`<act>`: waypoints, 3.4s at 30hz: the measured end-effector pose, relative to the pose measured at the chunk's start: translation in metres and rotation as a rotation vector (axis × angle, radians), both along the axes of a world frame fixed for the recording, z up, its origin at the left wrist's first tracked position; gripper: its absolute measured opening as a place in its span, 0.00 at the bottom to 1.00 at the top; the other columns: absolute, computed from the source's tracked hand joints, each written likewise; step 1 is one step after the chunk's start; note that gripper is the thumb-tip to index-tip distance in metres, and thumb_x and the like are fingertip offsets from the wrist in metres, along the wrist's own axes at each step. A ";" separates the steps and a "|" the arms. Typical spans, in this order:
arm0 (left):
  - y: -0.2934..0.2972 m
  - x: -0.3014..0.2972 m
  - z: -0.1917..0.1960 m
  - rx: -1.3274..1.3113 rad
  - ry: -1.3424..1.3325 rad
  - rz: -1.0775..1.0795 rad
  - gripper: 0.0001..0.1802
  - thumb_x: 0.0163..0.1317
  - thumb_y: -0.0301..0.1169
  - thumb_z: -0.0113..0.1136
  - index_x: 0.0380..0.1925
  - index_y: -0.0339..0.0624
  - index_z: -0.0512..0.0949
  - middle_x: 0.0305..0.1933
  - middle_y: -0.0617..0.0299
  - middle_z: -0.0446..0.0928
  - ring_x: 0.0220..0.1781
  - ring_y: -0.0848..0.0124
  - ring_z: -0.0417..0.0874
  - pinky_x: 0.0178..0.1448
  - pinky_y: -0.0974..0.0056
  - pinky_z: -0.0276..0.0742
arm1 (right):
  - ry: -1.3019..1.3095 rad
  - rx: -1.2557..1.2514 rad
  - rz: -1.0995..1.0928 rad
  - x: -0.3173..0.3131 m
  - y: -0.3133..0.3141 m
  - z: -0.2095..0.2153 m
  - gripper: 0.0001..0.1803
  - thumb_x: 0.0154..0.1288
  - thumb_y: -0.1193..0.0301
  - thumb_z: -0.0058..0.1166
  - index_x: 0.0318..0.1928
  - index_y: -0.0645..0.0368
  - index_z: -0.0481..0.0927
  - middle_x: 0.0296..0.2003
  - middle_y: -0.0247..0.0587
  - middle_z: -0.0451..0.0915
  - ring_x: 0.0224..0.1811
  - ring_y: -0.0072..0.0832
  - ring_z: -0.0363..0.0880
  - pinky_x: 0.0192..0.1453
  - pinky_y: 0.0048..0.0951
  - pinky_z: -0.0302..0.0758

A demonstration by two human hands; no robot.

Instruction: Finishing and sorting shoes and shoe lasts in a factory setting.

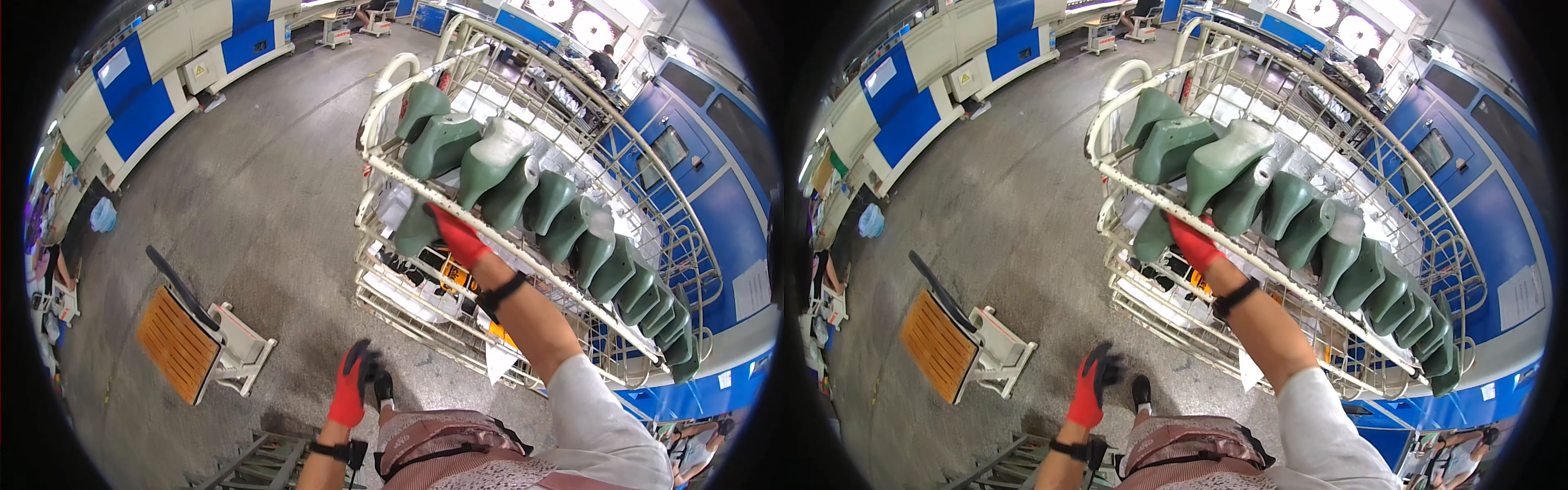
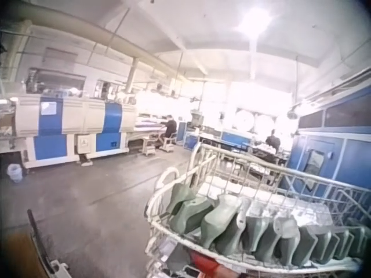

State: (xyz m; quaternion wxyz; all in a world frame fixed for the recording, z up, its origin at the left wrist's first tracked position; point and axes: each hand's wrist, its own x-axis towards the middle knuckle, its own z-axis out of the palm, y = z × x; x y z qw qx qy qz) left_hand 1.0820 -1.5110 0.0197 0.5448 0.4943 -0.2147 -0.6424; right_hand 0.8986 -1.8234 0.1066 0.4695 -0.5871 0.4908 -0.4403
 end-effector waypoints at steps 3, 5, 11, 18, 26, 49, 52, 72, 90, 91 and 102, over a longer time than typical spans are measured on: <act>0.048 0.009 -0.044 0.263 0.043 0.070 0.29 0.72 0.48 0.52 0.65 0.41 0.70 0.53 0.52 0.80 0.46 0.63 0.83 0.51 0.60 0.79 | 0.041 0.067 0.213 0.038 -0.045 -0.020 0.25 0.77 0.57 0.46 0.65 0.60 0.72 0.60 0.45 0.76 0.64 0.34 0.72 0.70 0.33 0.67; 0.078 0.009 -0.064 0.326 0.048 0.068 0.29 0.72 0.48 0.53 0.65 0.41 0.70 0.52 0.51 0.80 0.45 0.62 0.83 0.51 0.60 0.80 | -0.131 -0.042 0.309 0.050 -0.056 -0.026 0.28 0.80 0.56 0.35 0.70 0.60 0.66 0.70 0.51 0.66 0.75 0.41 0.60 0.80 0.38 0.57; 0.099 -0.013 -0.135 0.527 -0.018 -0.063 0.31 0.70 0.50 0.55 0.64 0.40 0.69 0.52 0.46 0.79 0.40 0.58 0.84 0.44 0.57 0.82 | 0.287 -0.302 0.192 0.000 0.077 -0.017 0.28 0.70 0.55 0.52 0.61 0.63 0.75 0.51 0.57 0.81 0.58 0.47 0.79 0.59 0.43 0.76; 0.072 -0.099 -0.128 0.307 -0.208 -0.677 0.25 0.74 0.48 0.49 0.58 0.42 0.79 0.50 0.55 0.82 0.48 0.66 0.83 0.54 0.61 0.79 | 0.566 -0.040 0.169 -0.227 0.376 -0.066 0.34 0.68 0.50 0.53 0.66 0.58 0.70 0.54 0.57 0.78 0.56 0.54 0.77 0.61 0.46 0.74; 0.139 -0.415 -0.092 0.195 -0.624 -1.191 0.30 0.74 0.54 0.45 0.65 0.45 0.73 0.56 0.59 0.81 0.50 0.67 0.83 0.56 0.58 0.78 | 0.396 0.752 -0.934 -0.522 0.806 -0.193 0.37 0.66 0.43 0.52 0.65 0.56 0.74 0.57 0.52 0.80 0.59 0.47 0.78 0.64 0.43 0.74; 0.656 -1.265 -0.015 0.077 -0.154 -2.356 0.19 0.70 0.33 0.60 0.57 0.39 0.75 0.49 0.62 0.82 0.46 0.74 0.81 0.49 0.68 0.76 | 0.479 0.672 -1.957 -1.036 1.299 -0.061 0.34 0.62 0.56 0.62 0.65 0.56 0.73 0.54 0.50 0.82 0.58 0.43 0.80 0.63 0.39 0.74; 0.702 -1.333 0.014 -0.009 -0.153 -2.407 0.20 0.70 0.33 0.60 0.59 0.39 0.74 0.49 0.62 0.82 0.47 0.74 0.80 0.50 0.68 0.75 | 0.470 0.601 -1.909 -1.119 1.345 -0.063 0.38 0.62 0.52 0.62 0.69 0.56 0.70 0.62 0.54 0.75 0.66 0.46 0.73 0.68 0.42 0.70; 0.992 -1.642 -0.039 -0.490 -0.921 -1.080 0.64 0.43 0.43 0.81 0.73 0.33 0.49 0.74 0.43 0.56 0.76 0.50 0.58 0.78 0.53 0.54 | 1.087 0.187 -1.371 -1.546 1.441 -0.088 0.54 0.44 0.54 0.73 0.70 0.63 0.63 0.61 0.56 0.70 0.66 0.53 0.67 0.70 0.51 0.64; 0.881 -1.463 -0.036 -1.247 -0.810 -1.556 0.57 0.41 0.37 0.77 0.71 0.33 0.58 0.71 0.40 0.64 0.75 0.48 0.62 0.77 0.52 0.60 | 0.300 0.769 -1.771 -1.179 1.555 -0.098 0.39 0.44 0.51 0.72 0.57 0.54 0.77 0.46 0.50 0.85 0.50 0.46 0.84 0.53 0.44 0.79; 0.886 -1.464 -0.043 -1.042 -0.743 -1.640 0.53 0.43 0.32 0.75 0.71 0.34 0.59 0.72 0.43 0.63 0.76 0.52 0.61 0.77 0.53 0.58 | 0.210 0.854 -1.805 -1.145 1.573 -0.097 0.41 0.44 0.50 0.71 0.59 0.55 0.76 0.47 0.50 0.84 0.51 0.46 0.84 0.54 0.43 0.79; 0.952 -1.412 -0.018 -1.195 -0.668 -1.720 0.22 0.63 0.28 0.66 0.54 0.27 0.77 0.52 0.52 0.82 0.49 0.63 0.82 0.55 0.56 0.80 | -0.027 1.156 -2.881 -0.768 1.756 -0.051 0.35 0.45 0.52 0.70 0.52 0.57 0.77 0.44 0.53 0.84 0.50 0.50 0.83 0.56 0.45 0.77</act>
